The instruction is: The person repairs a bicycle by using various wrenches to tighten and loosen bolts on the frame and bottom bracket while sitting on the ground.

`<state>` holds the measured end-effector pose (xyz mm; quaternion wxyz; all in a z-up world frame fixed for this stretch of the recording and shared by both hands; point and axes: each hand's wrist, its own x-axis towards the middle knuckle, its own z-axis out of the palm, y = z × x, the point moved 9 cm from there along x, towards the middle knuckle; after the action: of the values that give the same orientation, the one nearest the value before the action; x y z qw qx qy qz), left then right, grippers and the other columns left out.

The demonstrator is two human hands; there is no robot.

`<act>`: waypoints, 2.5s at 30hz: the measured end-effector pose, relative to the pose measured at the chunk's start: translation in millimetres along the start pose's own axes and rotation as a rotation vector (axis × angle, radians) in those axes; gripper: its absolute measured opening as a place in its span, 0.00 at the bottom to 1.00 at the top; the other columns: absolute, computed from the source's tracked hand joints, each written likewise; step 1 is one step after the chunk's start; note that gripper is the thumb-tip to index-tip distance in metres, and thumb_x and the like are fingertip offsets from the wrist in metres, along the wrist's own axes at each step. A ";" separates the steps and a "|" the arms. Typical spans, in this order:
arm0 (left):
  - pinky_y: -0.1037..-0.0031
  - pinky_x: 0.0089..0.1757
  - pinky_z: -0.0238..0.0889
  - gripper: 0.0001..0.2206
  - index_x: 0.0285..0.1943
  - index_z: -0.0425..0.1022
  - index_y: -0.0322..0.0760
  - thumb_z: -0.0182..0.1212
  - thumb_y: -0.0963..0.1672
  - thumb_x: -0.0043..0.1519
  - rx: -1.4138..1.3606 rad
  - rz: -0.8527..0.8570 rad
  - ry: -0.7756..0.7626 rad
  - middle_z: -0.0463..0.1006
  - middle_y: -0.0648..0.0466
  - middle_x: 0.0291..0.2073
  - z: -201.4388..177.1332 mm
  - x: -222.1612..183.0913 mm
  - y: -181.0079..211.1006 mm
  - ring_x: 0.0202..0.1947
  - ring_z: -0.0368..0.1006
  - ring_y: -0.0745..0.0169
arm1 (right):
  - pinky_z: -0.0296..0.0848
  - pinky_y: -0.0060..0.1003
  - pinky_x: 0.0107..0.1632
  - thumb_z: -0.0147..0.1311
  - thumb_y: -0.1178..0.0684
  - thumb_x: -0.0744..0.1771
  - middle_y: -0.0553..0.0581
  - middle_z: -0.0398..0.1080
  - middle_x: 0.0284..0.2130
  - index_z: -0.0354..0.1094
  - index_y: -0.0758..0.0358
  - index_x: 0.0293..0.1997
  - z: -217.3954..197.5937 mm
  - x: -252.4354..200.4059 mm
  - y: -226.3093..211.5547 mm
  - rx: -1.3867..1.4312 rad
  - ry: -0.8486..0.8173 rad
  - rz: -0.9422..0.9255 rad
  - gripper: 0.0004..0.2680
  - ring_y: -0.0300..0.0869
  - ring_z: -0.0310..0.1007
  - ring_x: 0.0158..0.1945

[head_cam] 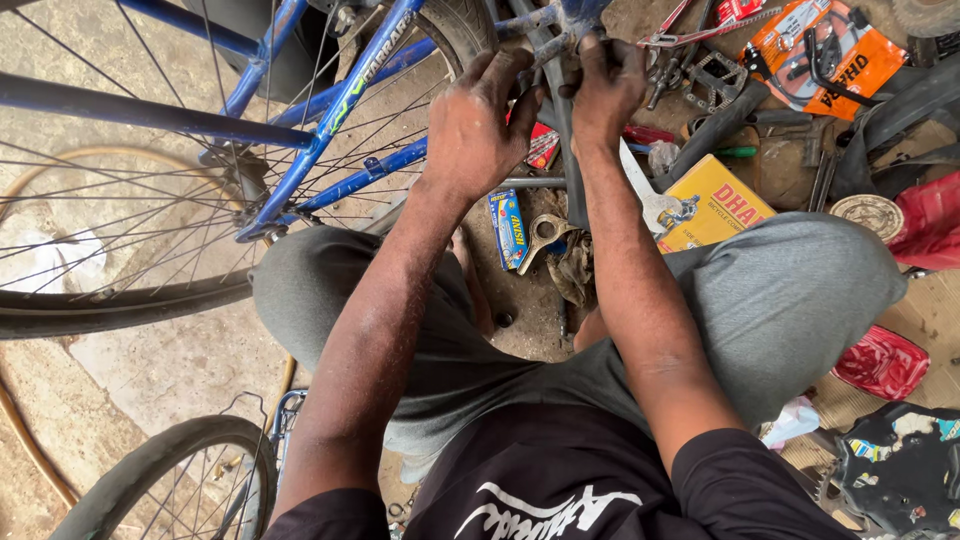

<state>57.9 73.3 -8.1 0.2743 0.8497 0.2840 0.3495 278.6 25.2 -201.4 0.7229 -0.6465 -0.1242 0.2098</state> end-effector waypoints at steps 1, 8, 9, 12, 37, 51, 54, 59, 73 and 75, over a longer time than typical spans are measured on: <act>0.62 0.38 0.77 0.13 0.57 0.74 0.36 0.67 0.43 0.65 -0.002 0.001 -0.004 0.80 0.43 0.49 0.2 1.1 -0.1 0.39 0.84 0.49 | 0.74 0.38 0.34 0.61 0.59 0.66 0.57 0.71 0.32 0.66 0.70 0.43 0.6 -1.6 -25.7 -0.217 0.013 -0.302 0.07 0.44 0.71 0.32; 0.62 0.38 0.76 0.12 0.56 0.74 0.36 0.65 0.42 0.65 -0.004 0.024 0.007 0.80 0.43 0.51 -7.7 2.0 6.2 0.36 0.84 0.49 | 0.80 0.38 0.43 0.63 0.58 0.69 0.60 0.71 0.40 0.64 0.68 0.49 13.6 -34.0 -63.3 -0.428 -0.091 -0.920 0.10 0.48 0.78 0.42; 0.62 0.39 0.76 0.11 0.56 0.74 0.36 0.65 0.41 0.65 -0.020 0.027 -0.001 0.80 0.43 0.52 -8.7 1.2 7.7 0.36 0.83 0.49 | 0.81 0.39 0.44 0.64 0.55 0.69 0.60 0.73 0.41 0.64 0.69 0.51 10.2 -37.1 -64.7 -0.316 -0.135 -0.863 0.12 0.47 0.78 0.43; 0.61 0.41 0.75 0.12 0.56 0.74 0.38 0.66 0.41 0.65 -0.057 0.026 0.028 0.80 0.45 0.49 -17.0 0.0 11.4 0.42 0.83 0.47 | 0.66 0.36 0.29 0.53 0.47 0.70 0.54 0.67 0.27 0.64 0.66 0.45 -3.7 -10.6 -7.7 -0.099 -0.101 -0.026 0.10 0.42 0.67 0.26; 0.59 0.40 0.74 0.12 0.54 0.75 0.36 0.66 0.43 0.64 -0.026 0.082 0.062 0.79 0.43 0.46 -22.4 13.7 14.6 0.40 0.81 0.44 | 0.63 0.38 0.26 0.58 0.48 0.69 0.57 0.76 0.30 0.73 0.65 0.41 18.2 27.8 -51.9 -0.791 -0.693 0.487 0.09 0.42 0.76 0.27; 0.54 0.42 0.72 0.13 0.54 0.75 0.36 0.68 0.44 0.62 -0.023 0.074 0.063 0.78 0.44 0.49 -42.4 11.7 15.1 0.44 0.78 0.37 | 0.78 0.49 0.41 0.63 0.53 0.61 0.64 0.78 0.33 0.75 0.76 0.36 22.6 69.2 12.9 -1.139 -0.485 0.178 0.11 0.47 0.78 0.35; 0.56 0.46 0.74 0.12 0.55 0.74 0.39 0.68 0.44 0.65 -0.065 0.137 0.065 0.77 0.46 0.50 -37.2 11.5 30.4 0.46 0.79 0.39 | 0.75 0.52 0.43 0.73 0.43 0.60 0.71 0.75 0.35 0.75 0.73 0.33 16.6 59.2 -23.5 -1.303 -0.278 -0.174 0.18 0.57 0.76 0.39; 0.57 0.41 0.74 0.13 0.56 0.74 0.37 0.68 0.42 0.65 -0.060 0.131 -0.075 0.79 0.43 0.48 -22.1 8.4 31.3 0.42 0.80 0.42 | 0.73 0.48 0.54 0.71 0.51 0.61 0.75 0.72 0.48 0.64 0.74 0.53 -5.4 70.9 19.6 -1.144 -0.586 -0.008 0.22 0.61 0.74 0.52; 0.54 0.44 0.74 0.14 0.56 0.76 0.36 0.68 0.43 0.63 0.061 0.071 -0.031 0.78 0.38 0.50 16.3 9.6 15.8 0.45 0.78 0.35 | 0.72 0.58 0.55 0.59 0.57 0.64 0.74 0.72 0.50 0.67 0.67 0.57 -149.0 26.4 161.4 -1.641 -0.490 0.161 0.16 0.65 0.73 0.55; 0.54 0.44 0.73 0.13 0.55 0.77 0.36 0.67 0.42 0.62 0.058 0.061 -0.017 0.78 0.39 0.50 24.1 13.6 11.0 0.46 0.78 0.35 | 0.72 0.58 0.54 0.59 0.56 0.64 0.73 0.72 0.50 0.68 0.67 0.55 -142.2 31.0 148.3 -1.574 -0.454 0.219 0.15 0.65 0.73 0.54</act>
<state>87.3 68.4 -9.4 0.2410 0.8685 0.2658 0.3421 348.8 -74.7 -369.5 -0.0087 -0.9141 -0.3142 0.2562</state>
